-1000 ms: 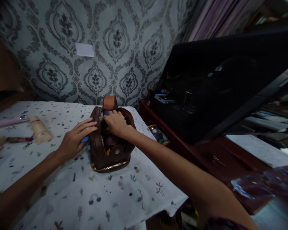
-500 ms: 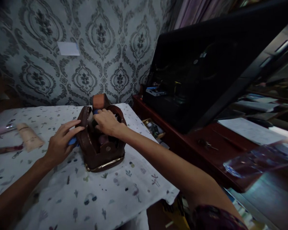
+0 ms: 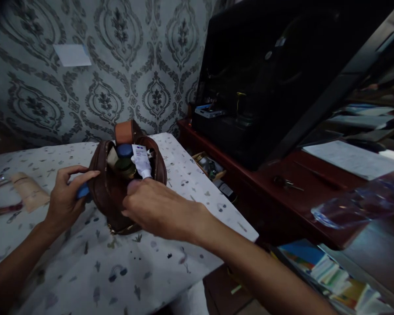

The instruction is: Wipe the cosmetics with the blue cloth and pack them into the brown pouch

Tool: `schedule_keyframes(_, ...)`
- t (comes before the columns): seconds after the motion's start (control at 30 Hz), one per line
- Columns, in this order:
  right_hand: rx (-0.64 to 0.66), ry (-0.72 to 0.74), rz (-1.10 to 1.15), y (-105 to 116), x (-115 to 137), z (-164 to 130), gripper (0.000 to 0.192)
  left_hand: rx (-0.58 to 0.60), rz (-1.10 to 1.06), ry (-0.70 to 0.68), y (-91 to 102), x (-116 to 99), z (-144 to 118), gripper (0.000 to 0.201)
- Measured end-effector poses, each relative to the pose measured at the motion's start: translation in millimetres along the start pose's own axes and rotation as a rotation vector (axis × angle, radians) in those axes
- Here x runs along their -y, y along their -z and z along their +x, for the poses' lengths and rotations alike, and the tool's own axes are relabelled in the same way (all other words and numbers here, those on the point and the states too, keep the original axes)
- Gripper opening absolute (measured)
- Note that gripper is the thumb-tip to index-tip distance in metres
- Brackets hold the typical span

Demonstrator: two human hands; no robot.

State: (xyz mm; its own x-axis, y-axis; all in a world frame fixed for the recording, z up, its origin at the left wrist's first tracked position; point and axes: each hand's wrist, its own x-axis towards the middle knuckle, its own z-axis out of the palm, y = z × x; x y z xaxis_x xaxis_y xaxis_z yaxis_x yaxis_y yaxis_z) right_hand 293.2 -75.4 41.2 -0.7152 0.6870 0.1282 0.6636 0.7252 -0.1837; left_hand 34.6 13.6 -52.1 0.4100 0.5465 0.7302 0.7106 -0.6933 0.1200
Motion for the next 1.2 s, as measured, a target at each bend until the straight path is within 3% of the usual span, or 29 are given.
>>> schedule_keyframes(0.23, -0.098, 0.004, -0.072, -23, 6, -7, 0.013, 0.023, -0.060, -0.023, 2.8, -5, 4, 0.047)
schedule_keyframes(0.37, -0.224, 0.003, -0.026, -31, 6, -3, 0.012, 0.048, -0.077, -0.004, 3.2, 1, -4, 0.052)
schedule_keyframes(0.53, -0.472, 0.065, -0.056, -44, 2, 7, 0.021, 0.199, 0.089, 0.200, 12.5, 33, -31, 0.048)
schedule_keyframes(0.67, -0.633, 0.065, -0.114, -54, 2, 18, 0.016, 0.330, 0.329, 0.438, 27.5, 65, -53, 0.043)
schedule_keyframes(0.8, -0.786, 0.029, -0.125, -59, 10, 27, 0.008, 0.371, 0.444, 0.672, 35.7, 88, -64, 0.044)
schedule_keyframes(0.9, -0.858, 0.052, -0.092, -63, 22, 35, 0.008, 0.360, 0.455, 0.740, 36.5, 98, -67, 0.044)
schedule_keyframes(1.0, -0.849, 0.156, -0.045, -72, 35, 46, 0.010, 0.362, 0.444, 0.762, 37.8, 103, -67, 0.042)
schedule_keyframes(1.2, -0.678, 0.309, 0.056, -102, 57, 73, 0.014, 0.377, 0.423, 0.807, 48.5, 111, -70, 0.032)
